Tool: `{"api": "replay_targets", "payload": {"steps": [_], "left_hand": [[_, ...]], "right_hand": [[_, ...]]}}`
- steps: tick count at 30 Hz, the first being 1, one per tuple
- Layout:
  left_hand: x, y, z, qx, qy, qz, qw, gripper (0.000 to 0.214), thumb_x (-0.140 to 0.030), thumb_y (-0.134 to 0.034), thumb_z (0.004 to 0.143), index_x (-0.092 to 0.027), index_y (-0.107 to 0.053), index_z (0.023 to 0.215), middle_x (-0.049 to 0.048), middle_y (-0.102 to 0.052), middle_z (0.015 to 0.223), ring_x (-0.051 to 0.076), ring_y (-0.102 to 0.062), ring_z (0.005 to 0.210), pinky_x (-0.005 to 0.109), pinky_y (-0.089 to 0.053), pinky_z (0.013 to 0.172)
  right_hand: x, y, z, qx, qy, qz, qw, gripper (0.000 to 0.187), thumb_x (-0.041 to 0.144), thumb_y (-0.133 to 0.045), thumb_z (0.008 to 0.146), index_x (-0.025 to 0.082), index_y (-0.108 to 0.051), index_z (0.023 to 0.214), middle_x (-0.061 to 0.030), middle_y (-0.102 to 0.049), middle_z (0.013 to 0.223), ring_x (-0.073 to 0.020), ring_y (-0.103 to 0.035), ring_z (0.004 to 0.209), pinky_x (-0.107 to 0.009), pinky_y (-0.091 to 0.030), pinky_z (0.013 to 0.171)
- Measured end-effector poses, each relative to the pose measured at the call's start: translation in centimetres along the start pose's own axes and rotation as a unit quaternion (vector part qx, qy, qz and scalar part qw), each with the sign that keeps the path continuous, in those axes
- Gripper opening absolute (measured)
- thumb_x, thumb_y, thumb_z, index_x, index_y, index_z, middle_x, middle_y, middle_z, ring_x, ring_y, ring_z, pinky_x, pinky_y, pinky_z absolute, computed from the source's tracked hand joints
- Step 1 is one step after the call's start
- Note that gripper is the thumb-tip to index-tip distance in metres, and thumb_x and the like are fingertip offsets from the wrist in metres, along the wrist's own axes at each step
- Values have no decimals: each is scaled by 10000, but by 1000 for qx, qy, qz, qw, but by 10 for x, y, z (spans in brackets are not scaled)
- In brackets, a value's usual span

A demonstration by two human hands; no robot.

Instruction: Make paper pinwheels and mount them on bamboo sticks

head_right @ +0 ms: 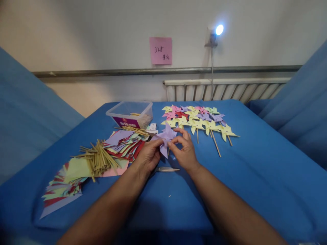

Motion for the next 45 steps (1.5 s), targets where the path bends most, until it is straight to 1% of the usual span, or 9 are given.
{"api": "replay_targets", "payload": {"steps": [4, 7, 10, 19, 28, 33, 41, 45], "left_hand": [[1, -2, -1, 3, 2, 9, 1000, 223, -138, -789, 508, -92, -701, 708, 51, -692, 664, 134, -606, 574, 240, -480, 580], [1, -2, -3, 1, 5, 19, 1000, 233, -146, -792, 511, -100, -703, 721, 37, -683, 643, 123, -592, 556, 234, -468, 566], [1, -3, -5, -1, 8, 33, 999, 238, -153, -791, 514, -106, -703, 730, 31, -678, 634, 117, -583, 543, 230, -456, 556], [1, -3, -6, -4, 5, 47, 999, 250, -165, -799, 511, -102, -699, 731, 29, -664, 614, 119, -577, 539, 236, -445, 555], [0, -4, -7, -10, -1, 61, 998, 240, -183, -814, 499, -113, -692, 694, 25, -658, 613, 118, -577, 544, 228, -447, 549], [3, 0, -4, -19, -2, 82, 996, 235, -211, -819, 501, -110, -680, 663, 27, -644, 599, 113, -560, 520, 226, -436, 526], [4, 3, 2, -24, -35, 125, 991, 208, -242, -807, 522, -119, -665, 612, 17, -616, 547, 101, -519, 471, 219, -390, 479], [3, 3, 2, -26, -46, 131, 990, 172, -228, -784, 527, -119, -679, 610, 22, -629, 554, 107, -528, 478, 224, -396, 489]], "right_hand": [[-4, 0, -1, -19, -23, -15, 999, 125, 264, -648, 780, 215, -627, 666, -77, -594, 1134, -247, -562, 1091, -413, -406, 947], [-7, 0, -1, -35, -45, -17, 998, 147, 261, -637, 774, 208, -607, 640, -83, -610, 1098, -247, -570, 1083, -412, -391, 965], [-9, 0, 0, -41, -53, -16, 998, 151, 265, -634, 767, 207, -600, 631, -85, -615, 1084, -244, -578, 1068, -406, -393, 963], [-10, -2, 0, -32, -63, -28, 997, 143, 266, -636, 740, 223, -604, 607, -76, -639, 1024, -258, -592, 1034, -406, -430, 896], [-13, -3, -1, -35, -82, -12, 996, 165, 290, -639, 743, 217, -598, 600, -85, -648, 994, -258, -599, 1032, -405, -416, 916], [-13, -3, -1, -37, -87, -14, 995, 178, 298, -638, 742, 213, -598, 590, -93, -652, 989, -266, -600, 1035, -405, -416, 913], [-12, -4, -1, -36, -88, -14, 995, 184, 311, -639, 744, 220, -600, 589, -85, -649, 991, -262, -598, 1020, -418, -415, 912], [-12, -4, -1, -24, -88, 12, 996, 203, 343, -646, 758, 218, -604, 604, -80, -646, 990, -260, -593, 1032, -421, -412, 926]]}}
Point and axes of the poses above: each hand's wrist, its own z-axis towards the middle knuckle, its own y-axis out of the back of the hand, x = y × z, the point moved 4 cm from there along z, towards the middle knuckle
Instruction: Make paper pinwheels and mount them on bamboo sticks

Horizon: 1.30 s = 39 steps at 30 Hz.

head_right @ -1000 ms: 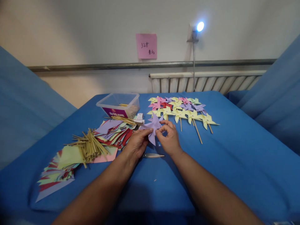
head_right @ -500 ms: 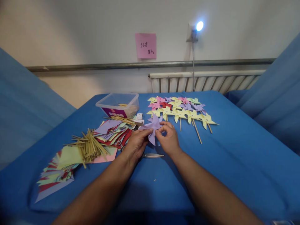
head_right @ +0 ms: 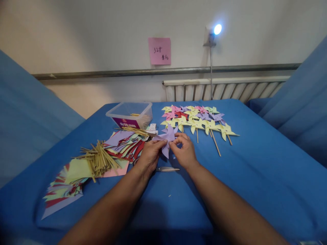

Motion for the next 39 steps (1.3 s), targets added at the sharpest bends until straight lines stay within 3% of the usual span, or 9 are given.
{"api": "replay_targets", "payload": {"steps": [4, 6, 10, 13, 19, 26, 32, 36, 39], "left_hand": [[0, 0, 2, 13, 17, -18, 1000, 178, -217, -767, 528, -111, -698, 654, 42, -655, 587, 129, -562, 500, 244, -434, 520], [0, 1, 2, 17, 25, -11, 999, 162, -211, -758, 532, -111, -683, 636, 48, -651, 577, 137, -565, 492, 252, -439, 521], [0, 0, 0, 42, 31, 35, 998, 154, -208, -761, 531, -119, -650, 589, 42, -624, 536, 129, -544, 461, 242, -404, 486], [2, -3, -3, 74, 35, 74, 994, 156, -211, -769, 531, -121, -655, 586, 34, -616, 528, 106, -507, 425, 225, -355, 448], [5, -5, -3, 92, 37, 88, 991, 153, -225, -751, 544, -122, -677, 630, 50, -644, 582, 113, -525, 454, 229, -363, 465], [3, -1, -2, 63, 10, 115, 991, 205, -255, -779, 529, -148, -608, 567, -1, -571, 531, 94, -470, 458, 223, -329, 455], [1, 0, -3, 30, -39, 175, 983, 197, -265, -762, 553, -146, -605, 564, -19, -554, 525, 86, -453, 460, 214, -314, 453], [-6, 3, 0, 22, -38, 124, 991, 180, -249, -763, 543, -142, -629, 595, -15, -585, 542, 90, -479, 459, 213, -342, 461], [-26, 15, 5, -12, -72, 25, 997, 202, -232, -783, 517, -136, -633, 611, -9, -608, 551, 96, -514, 468, 214, -383, 486]], "right_hand": [[-1, 6, 1, -38, -39, 91, 994, 189, 394, -636, 784, 210, -609, 748, -81, -634, 1078, -231, -599, 1004, -379, -456, 860], [-3, 8, 3, -57, -83, 146, 984, 218, 406, -669, 757, 211, -599, 822, -67, -649, 1015, -206, -614, 911, -350, -478, 797], [-5, 1, 5, 13, -161, 225, 961, 327, 402, -762, 653, 211, -589, 854, -6, -659, 760, -179, -621, 708, -327, -497, 690], [-6, -3, 4, 56, -187, 239, 951, 364, 370, -799, 590, 208, -594, 843, -7, -691, 768, -190, -644, 700, -331, -505, 674], [-11, -4, 3, 55, -210, 243, 945, 356, 345, -817, 559, 203, -600, 804, -6, -710, 758, -186, -656, 684, -316, -512, 640], [-17, -6, 3, 16, -217, 276, 936, 381, 331, -832, 550, 197, -599, 819, 7, -714, 741, -171, -658, 650, -318, -518, 656], [-16, -10, 0, 28, -224, 276, 934, 361, 324, -835, 561, 196, -610, 814, 2, -715, 771, -171, -655, 680, -319, -509, 695], [-12, -6, 0, 11, -199, 283, 938, 319, 400, -788, 651, 206, -635, 854, -6, -704, 790, -166, -635, 699, -310, -496, 684], [-14, 1, 1, -16, -184, 231, 955, 319, 485, -680, 758, 195, -675, 891, -37, -703, 829, -169, -621, 722, -301, -476, 666]]}}
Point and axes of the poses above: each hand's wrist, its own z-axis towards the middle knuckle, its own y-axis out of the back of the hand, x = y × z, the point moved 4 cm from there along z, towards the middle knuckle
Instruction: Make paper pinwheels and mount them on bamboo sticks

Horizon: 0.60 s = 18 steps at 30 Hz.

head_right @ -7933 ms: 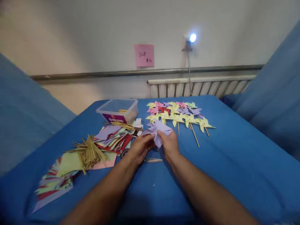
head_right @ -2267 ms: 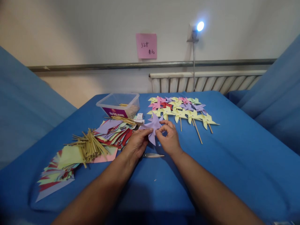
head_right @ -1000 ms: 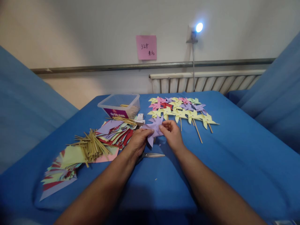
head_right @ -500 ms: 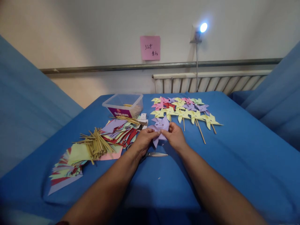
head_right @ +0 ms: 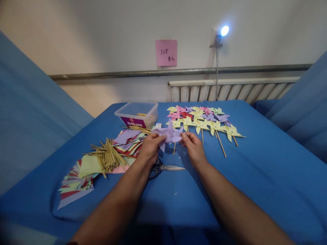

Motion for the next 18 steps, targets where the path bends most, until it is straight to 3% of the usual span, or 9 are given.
{"api": "replay_targets", "payload": {"steps": [4, 7, 10, 14, 18], "left_hand": [[-29, 19, 9, -40, -70, -143, 987, 216, -204, -791, 520, -125, -659, 672, 5, -653, 607, 112, -582, 533, 233, -466, 573], [-40, 25, 9, -55, -97, -191, 975, 190, -167, -790, 521, -123, -637, 626, -7, -639, 580, 104, -579, 524, 233, -478, 580], [-41, 22, 6, -48, -96, -207, 972, 185, -151, -789, 522, -122, -630, 611, -12, -632, 570, 97, -569, 504, 225, -469, 551], [-39, 19, 3, -39, -102, -216, 970, 192, -150, -799, 514, -121, -635, 610, -12, -640, 577, 96, -579, 520, 229, -479, 587], [-38, 19, 4, -44, -98, -226, 968, 210, -161, -808, 508, -119, -651, 640, 2, -667, 616, 104, -607, 566, 239, -488, 648]], "right_hand": [[-11, -2, 1, 9, 54, -140, 989, 324, 477, -653, 767, 167, -707, 845, -39, -683, 755, -163, -588, 680, -294, -464, 659], [-19, -21, -1, 68, 109, -233, 964, 242, 389, -609, 808, 186, -730, 861, -43, -685, 824, -160, -602, 684, -284, -470, 650], [-17, -52, -2, 131, 168, -376, 902, 206, 249, -555, 844, 218, -736, 937, -48, -685, 877, -176, -623, 833, -285, -469, 770], [-9, -90, 4, 159, 129, -550, 809, 274, 267, -508, 889, 239, -705, 1077, -89, -678, 1021, -216, -627, 938, -302, -450, 806], [-4, -115, 14, 167, 90, -610, 769, 297, 306, -469, 917, 241, -690, 1105, -103, -692, 1082, -232, -647, 967, -297, -448, 792]]}}
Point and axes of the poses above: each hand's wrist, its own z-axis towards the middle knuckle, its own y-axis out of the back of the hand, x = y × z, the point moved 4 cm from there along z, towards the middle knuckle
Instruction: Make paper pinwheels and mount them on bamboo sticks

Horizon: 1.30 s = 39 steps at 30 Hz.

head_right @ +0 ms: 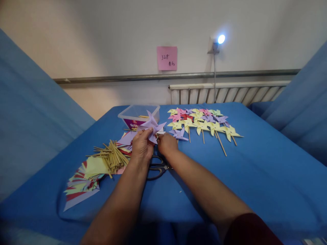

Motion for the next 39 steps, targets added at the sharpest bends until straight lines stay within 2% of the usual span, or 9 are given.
{"api": "replay_targets", "payload": {"steps": [7, 19, 27, 31, 33, 37, 39], "left_hand": [[0, -1, -4, -3, 18, 5, 1000, 195, -162, -800, 500, -125, -642, 607, -9, -643, 574, 96, -587, 541, 231, -480, 636], [3, 1, -1, 4, 18, -2, 1000, 193, -161, -807, 508, -119, -655, 618, -5, -655, 581, 93, -597, 547, 212, -481, 619], [2, 0, -3, 6, 20, -9, 1000, 197, -145, -802, 506, -118, -656, 635, 1, -662, 607, 104, -612, 582, 233, -492, 668], [1, 0, -2, -1, 18, -9, 1000, 196, -139, -796, 509, -126, -640, 625, -16, -642, 588, 98, -595, 567, 234, -482, 661], [1, 2, 0, -1, 13, -14, 1000, 190, -128, -793, 513, -125, -639, 624, -19, -641, 596, 89, -587, 567, 222, -473, 652], [1, 6, 4, -8, 3, -22, 1000, 191, -134, -800, 524, -128, -632, 614, -17, -643, 609, 92, -586, 565, 223, -471, 623], [2, 6, 4, -7, 7, -19, 1000, 191, -145, -802, 526, -128, -639, 623, -9, -653, 619, 102, -591, 564, 232, -476, 604]], "right_hand": [[7, -7, 15, 27, -9, -20, 999, 307, 319, -462, 920, 201, -724, 1030, -126, -722, 1057, -258, -664, 986, -307, -470, 803], [11, -7, 18, 34, 33, -26, 999, 288, 241, -466, 903, 165, -725, 1004, -124, -723, 1079, -267, -655, 1022, -305, -480, 841], [6, -12, 14, -3, 5, 38, 999, 271, 266, -469, 902, 192, -707, 1008, -114, -710, 1101, -252, -635, 1053, -295, -455, 857], [-4, -11, 16, -29, -33, 101, 994, 303, 368, -478, 893, 171, -708, 882, -124, -726, 939, -244, -664, 879, -298, -464, 739], [-11, -12, 18, -40, -51, 139, 988, 339, 380, -449, 900, 160, -693, 817, -96, -714, 819, -209, -649, 757, -275, -449, 659], [-27, -12, 10, -49, -63, 215, 973, 350, 354, -442, 876, 140, -643, 687, -20, -609, 608, -131, -531, 551, -225, -378, 517], [-41, -11, -1, -47, -67, 240, 967, 344, 362, -436, 869, 133, -632, 704, 7, -553, 554, -110, -465, 486, -215, -345, 471]]}}
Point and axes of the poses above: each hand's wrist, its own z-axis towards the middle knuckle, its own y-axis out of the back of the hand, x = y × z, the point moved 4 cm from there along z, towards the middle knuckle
